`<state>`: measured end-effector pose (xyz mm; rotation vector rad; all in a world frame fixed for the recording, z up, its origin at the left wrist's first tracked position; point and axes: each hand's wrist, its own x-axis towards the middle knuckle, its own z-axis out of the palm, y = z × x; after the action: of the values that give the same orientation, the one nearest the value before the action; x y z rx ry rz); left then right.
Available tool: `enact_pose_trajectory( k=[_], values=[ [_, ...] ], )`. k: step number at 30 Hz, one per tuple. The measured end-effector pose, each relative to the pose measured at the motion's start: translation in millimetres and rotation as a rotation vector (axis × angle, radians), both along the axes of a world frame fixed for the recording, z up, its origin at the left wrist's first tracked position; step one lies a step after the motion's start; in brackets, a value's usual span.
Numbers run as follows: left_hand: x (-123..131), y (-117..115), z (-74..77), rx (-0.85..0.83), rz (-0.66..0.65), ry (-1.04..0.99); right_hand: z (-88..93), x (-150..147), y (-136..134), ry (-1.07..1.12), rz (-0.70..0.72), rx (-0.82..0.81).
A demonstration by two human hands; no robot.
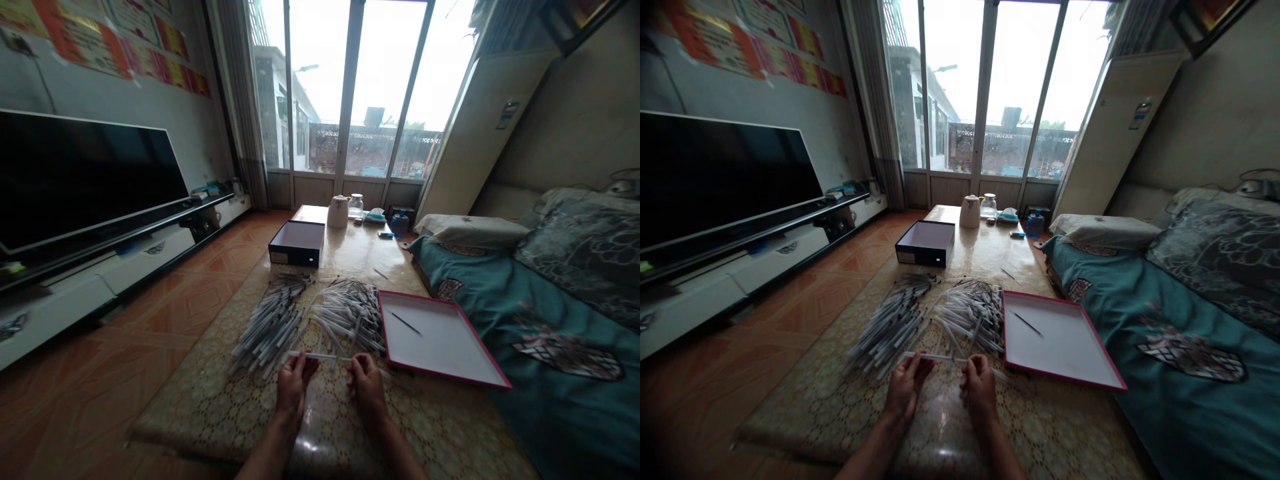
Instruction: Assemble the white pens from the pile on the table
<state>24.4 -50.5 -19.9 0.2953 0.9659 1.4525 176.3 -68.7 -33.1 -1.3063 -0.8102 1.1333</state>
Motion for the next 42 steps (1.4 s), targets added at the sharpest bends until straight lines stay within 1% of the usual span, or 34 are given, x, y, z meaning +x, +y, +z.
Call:
enact_pose_trajectory(
  k=[2, 4, 6, 9, 12, 15, 20, 22, 24, 26, 27, 29, 31, 32, 34, 35, 37, 39, 40, 42],
  values=[
    [-1.5, 0.5, 0.6, -0.006, 0.027, -0.036, -5.0, 5.7, 5.6, 0.1, -0.18, -0.029],
    [-3.1, 0.7, 2.2, -0.006, 0.042, -0.063, -6.5, 15.8, 12.4, 0.16, -0.33, -0.041],
    [-4.2, 0.7, 4.0, -0.015, 0.053, -0.083, -3.8, 28.1, 19.4, 0.175, -0.411, -0.032],
    [-3.2, 2.9, 4.8, -0.062, 0.074, -0.089, 5.1, 43.6, 30.4, 0.177, -0.476, -0.007],
    [4.1, 12.4, 4.2, -0.097, 0.094, -0.043, 13.8, 49.2, 45.1, 0.162, -0.486, 0.042],
    [18.3, 32.0, 7.0, -0.082, 0.074, 0.017, 19.2, 47.1, 64.4, 0.131, -0.468, 0.102],
    [44.9, 72.3, 18.9, -0.006, -0.042, 0.157, 23.0, 42.5, 97.1, 0.075, -0.468, 0.151],
    [49.6, 82.3, 21.5, 0.003, -0.093, 0.193, 24.1, 42.4, 105.5, 0.031, -0.451, 0.168],
    [46.9, 85.9, 21.0, -0.008, -0.129, 0.231, 24.9, 43.2, 109.3, -0.021, -0.431, 0.185],
    [36.1, 83.8, 18.1, -0.02, -0.17, 0.362, 25.3, 44.4, 108.2, -0.065, -0.418, 0.194],
    [27.8, 81.2, 16.4, -0.009, -0.188, 0.476, 25.3, 45.0, 106.0, -0.082, -0.412, 0.197],
    [7.7, 74.5, 13.4, 0.065, -0.213, 0.802, 25.2, 45.6, 98.8, -0.112, -0.385, 0.207],
    [-13.0, 67.6, 12.4, 0.195, -0.204, 1.174, 24.8, 44.8, 88.3, -0.133, -0.347, 0.227],
    [-22.0, 64.7, 12.7, 0.235, -0.188, 1.353, 24.4, 43.5, 81.9, -0.144, -0.33, 0.238],
    [-35.0, 60.5, 14.2, 0.257, -0.19, 1.643, 22.9, 38.4, 67.0, -0.164, -0.31, 0.257],
    [-38.8, 59.5, 15.1, 0.243, -0.211, 1.748, 21.6, 34.3, 58.5, -0.178, -0.303, 0.263],
    [-41.9, 59.3, 16.3, 0.197, -0.294, 1.886, 18.1, 23.0, 40.3, -0.231, -0.264, 0.264],
    [-41.8, 61.0, 16.7, 0.145, -0.392, 1.962, 14.0, 9.3, 22.2, -0.314, -0.174, 0.25],
    [-41.4, 62.1, 16.6, 0.121, -0.427, 1.97, 12.1, 2.4, 14.2, -0.356, -0.111, 0.242],
    [-40.9, 63.6, 16.6, 0.097, -0.453, 1.931, 9.4, -9.2, 1.5, -0.444, -0.012, 0.234]
  ],
)
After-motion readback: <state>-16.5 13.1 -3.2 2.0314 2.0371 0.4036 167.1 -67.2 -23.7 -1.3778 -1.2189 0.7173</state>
